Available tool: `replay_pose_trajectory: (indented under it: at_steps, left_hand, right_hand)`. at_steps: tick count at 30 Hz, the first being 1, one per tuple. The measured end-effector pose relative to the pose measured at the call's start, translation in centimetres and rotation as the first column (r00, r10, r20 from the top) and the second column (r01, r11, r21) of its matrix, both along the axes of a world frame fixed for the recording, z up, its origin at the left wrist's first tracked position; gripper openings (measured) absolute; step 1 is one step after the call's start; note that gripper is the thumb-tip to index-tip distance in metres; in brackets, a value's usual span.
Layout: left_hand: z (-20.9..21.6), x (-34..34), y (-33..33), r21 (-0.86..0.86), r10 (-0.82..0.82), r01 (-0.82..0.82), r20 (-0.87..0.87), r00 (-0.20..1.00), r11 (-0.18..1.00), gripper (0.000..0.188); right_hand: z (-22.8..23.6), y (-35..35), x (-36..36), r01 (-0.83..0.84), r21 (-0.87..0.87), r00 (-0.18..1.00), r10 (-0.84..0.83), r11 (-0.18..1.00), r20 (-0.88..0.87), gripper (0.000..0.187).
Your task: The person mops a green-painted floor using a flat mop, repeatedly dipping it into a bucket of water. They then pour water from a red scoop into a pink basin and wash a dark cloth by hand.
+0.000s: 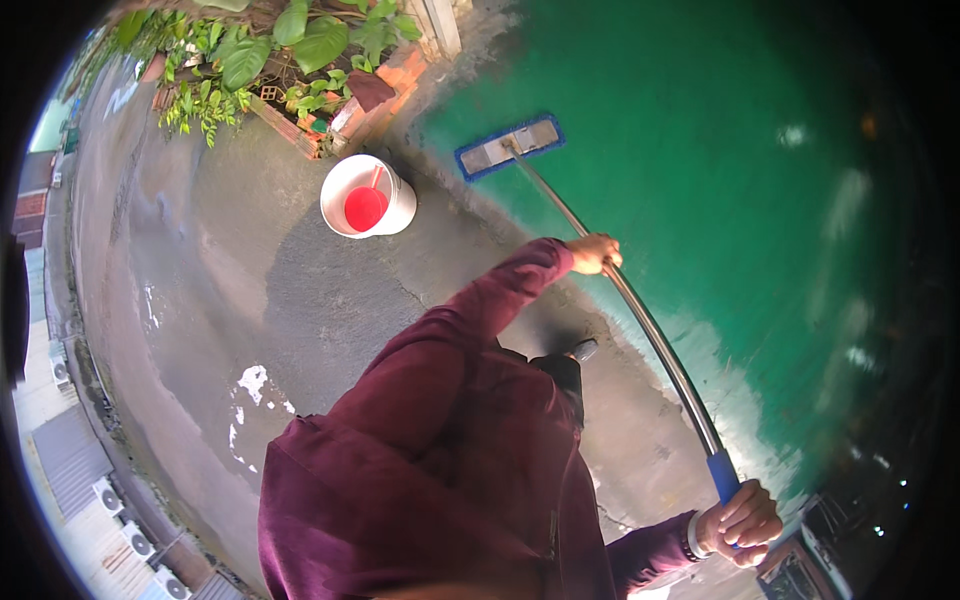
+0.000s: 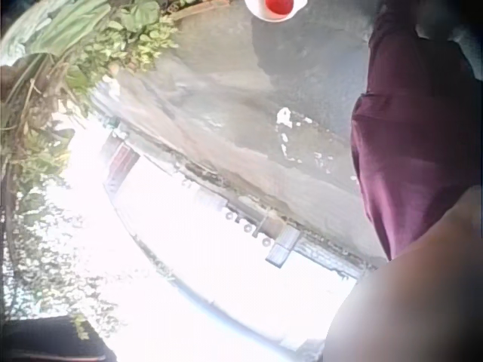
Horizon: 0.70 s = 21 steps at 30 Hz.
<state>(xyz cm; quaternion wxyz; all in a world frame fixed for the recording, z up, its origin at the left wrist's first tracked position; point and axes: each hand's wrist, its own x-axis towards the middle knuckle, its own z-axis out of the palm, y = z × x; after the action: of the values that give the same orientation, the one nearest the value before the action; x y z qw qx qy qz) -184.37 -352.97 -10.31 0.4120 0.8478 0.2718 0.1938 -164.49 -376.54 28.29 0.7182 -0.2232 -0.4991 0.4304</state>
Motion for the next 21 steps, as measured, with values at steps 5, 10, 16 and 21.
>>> replay_pose_trajectory:
  at_steps: [5, 10, 16, 21]
  left_hand:
    - [3.1, -8.7, -3.2, 0.118, 0.825, -0.832, 0.117, 0.554, 0.542, 0.043]
    - [-3.2, -16.9, -14.2, -0.068, 0.880, -0.888, -0.116, 0.460, 0.455, 0.051]
    - [-2.1, -26.0, -33.1, -0.301, 0.714, -0.929, -0.601, 0.358, 0.213, 0.031]
    - [6.1, -23.8, -43.3, 0.131, 0.777, -0.988, -0.612, -0.148, -0.086, 0.029]
  right_hand:
    - [6.3, 6.2, -8.3, -0.138, 0.114, 0.951, 0.100, 0.984, 0.293, 0.034]
    - [8.2, 13.9, -12.9, -0.125, 0.324, 0.989, 0.089, 0.938, 0.122, 0.055]
    - [0.3, 22.3, -21.4, -0.319, -0.036, 0.867, 0.307, 0.947, 0.393, 0.009]
    - [-4.3, 26.7, -26.5, -0.479, -0.236, 0.702, 0.530, 0.846, 0.476, 0.022]
